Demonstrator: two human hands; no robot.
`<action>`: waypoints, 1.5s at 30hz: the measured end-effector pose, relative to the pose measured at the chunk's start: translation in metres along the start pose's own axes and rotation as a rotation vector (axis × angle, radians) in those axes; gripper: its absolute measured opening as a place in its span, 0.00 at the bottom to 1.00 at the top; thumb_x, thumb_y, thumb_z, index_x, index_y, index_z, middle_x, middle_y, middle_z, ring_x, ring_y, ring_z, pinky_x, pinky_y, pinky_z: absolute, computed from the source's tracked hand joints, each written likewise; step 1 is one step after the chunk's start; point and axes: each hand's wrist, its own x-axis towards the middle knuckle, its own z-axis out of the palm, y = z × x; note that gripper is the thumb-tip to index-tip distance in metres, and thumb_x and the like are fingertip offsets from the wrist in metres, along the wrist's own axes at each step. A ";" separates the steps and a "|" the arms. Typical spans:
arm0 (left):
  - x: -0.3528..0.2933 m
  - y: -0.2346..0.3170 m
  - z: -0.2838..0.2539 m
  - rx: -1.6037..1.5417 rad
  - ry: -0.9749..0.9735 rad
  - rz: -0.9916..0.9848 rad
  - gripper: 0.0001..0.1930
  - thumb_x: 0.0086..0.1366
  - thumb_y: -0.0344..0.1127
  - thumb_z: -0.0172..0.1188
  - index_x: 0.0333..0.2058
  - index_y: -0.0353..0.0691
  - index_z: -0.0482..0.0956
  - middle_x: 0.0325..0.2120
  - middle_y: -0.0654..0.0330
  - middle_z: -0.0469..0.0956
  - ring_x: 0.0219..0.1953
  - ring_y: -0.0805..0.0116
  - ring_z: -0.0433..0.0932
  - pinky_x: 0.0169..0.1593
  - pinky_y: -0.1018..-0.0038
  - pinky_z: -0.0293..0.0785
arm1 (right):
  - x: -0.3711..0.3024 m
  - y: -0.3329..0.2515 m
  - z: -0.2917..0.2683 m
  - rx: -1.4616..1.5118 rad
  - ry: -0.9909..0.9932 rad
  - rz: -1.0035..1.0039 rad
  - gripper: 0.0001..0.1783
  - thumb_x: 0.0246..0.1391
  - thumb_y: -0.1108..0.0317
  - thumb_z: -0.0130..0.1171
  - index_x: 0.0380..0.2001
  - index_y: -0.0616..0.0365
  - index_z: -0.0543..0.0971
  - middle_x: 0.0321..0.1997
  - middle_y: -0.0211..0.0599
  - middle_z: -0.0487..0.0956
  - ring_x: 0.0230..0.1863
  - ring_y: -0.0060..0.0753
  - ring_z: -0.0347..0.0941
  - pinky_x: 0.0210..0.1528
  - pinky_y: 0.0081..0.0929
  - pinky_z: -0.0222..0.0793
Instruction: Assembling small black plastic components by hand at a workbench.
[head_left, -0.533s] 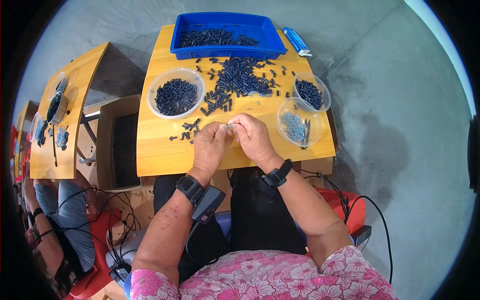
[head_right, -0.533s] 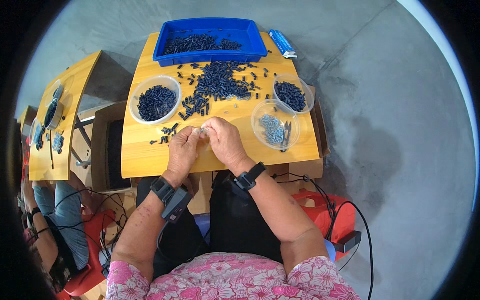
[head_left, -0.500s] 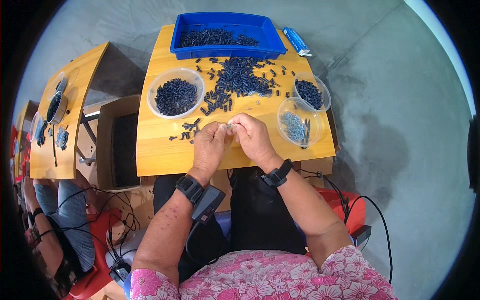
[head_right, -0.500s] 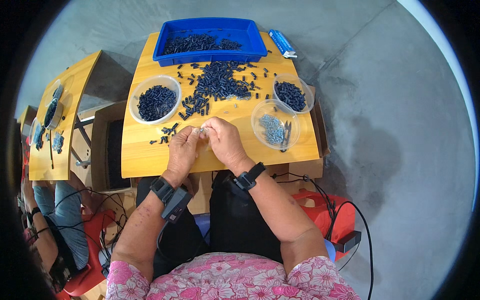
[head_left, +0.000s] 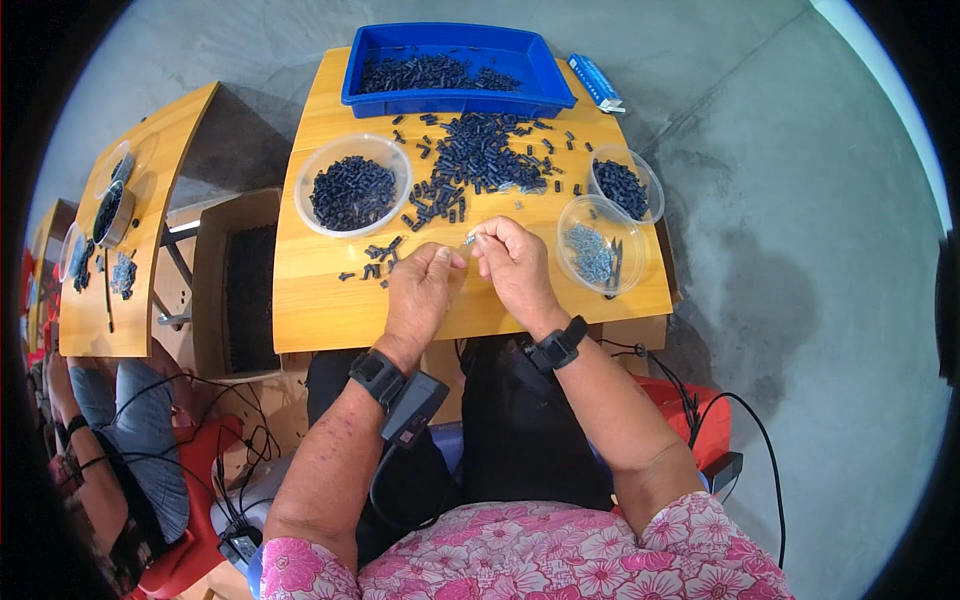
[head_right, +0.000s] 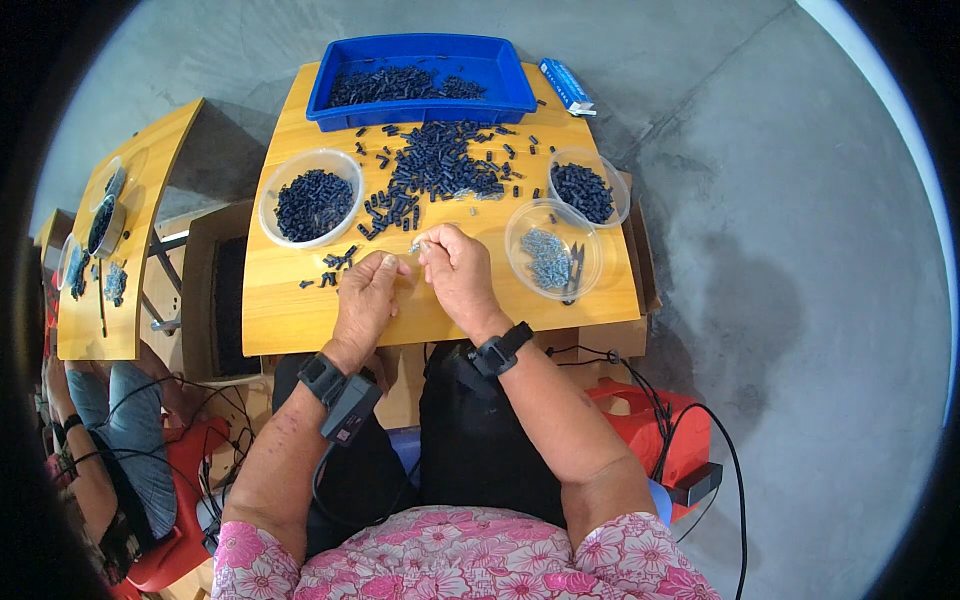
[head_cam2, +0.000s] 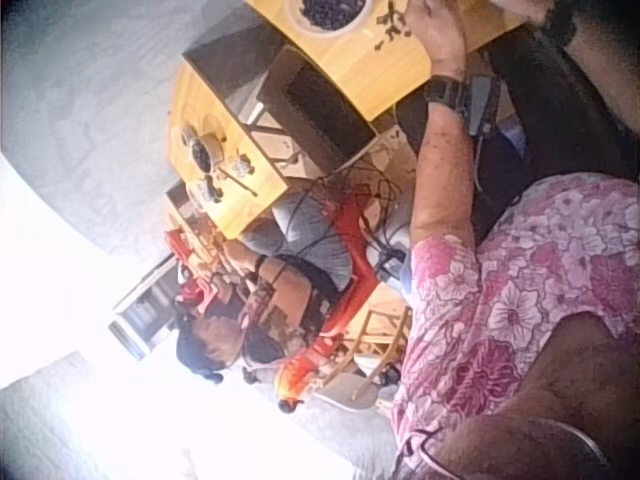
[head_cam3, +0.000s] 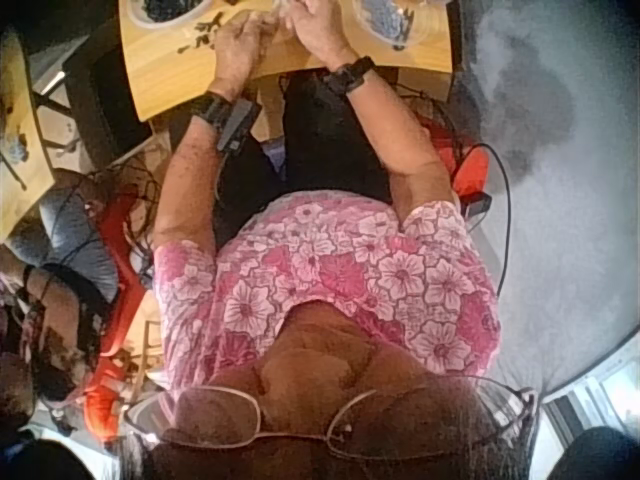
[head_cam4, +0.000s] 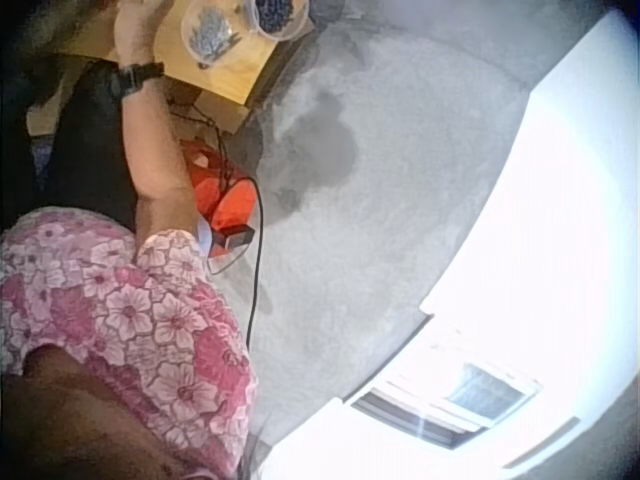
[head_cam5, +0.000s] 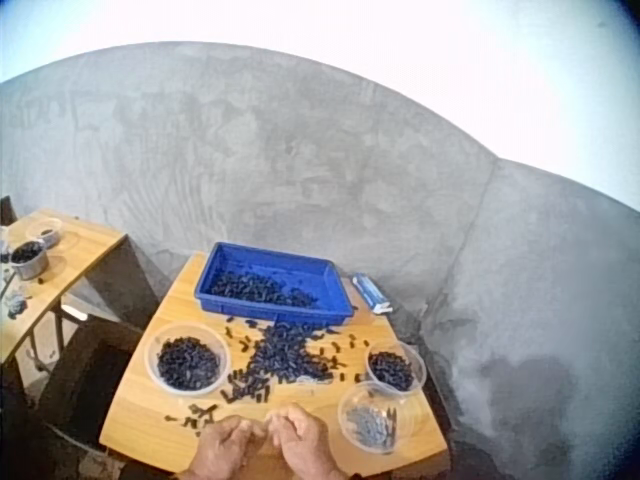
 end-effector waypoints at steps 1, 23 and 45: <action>0.000 -0.001 0.001 0.010 0.011 0.003 0.14 0.71 0.37 0.47 0.29 0.37 0.77 0.15 0.69 0.66 0.14 0.83 0.60 0.18 0.83 0.60 | 0.003 -0.002 -0.001 -0.062 0.029 -0.059 0.05 0.58 0.76 0.49 0.33 0.63 0.76 0.26 0.29 0.77 0.21 0.14 0.67 0.24 0.15 0.64; -0.002 -0.002 -0.002 0.081 0.031 0.015 0.14 0.71 0.37 0.47 0.29 0.38 0.76 0.19 0.68 0.71 0.16 0.82 0.62 0.21 0.82 0.62 | 0.016 0.028 -0.007 -0.388 0.152 -0.263 0.08 0.52 0.80 0.55 0.35 0.62 0.79 0.31 0.39 0.81 0.26 0.27 0.76 0.32 0.22 0.72; 0.000 -0.007 -0.002 0.118 0.055 0.088 0.13 0.69 0.35 0.48 0.29 0.36 0.77 0.18 0.59 0.72 0.22 0.74 0.67 0.30 0.74 0.67 | 0.009 0.014 0.006 -0.506 0.119 -0.279 0.09 0.52 0.77 0.52 0.34 0.52 0.78 0.31 0.40 0.77 0.33 0.45 0.75 0.36 0.34 0.70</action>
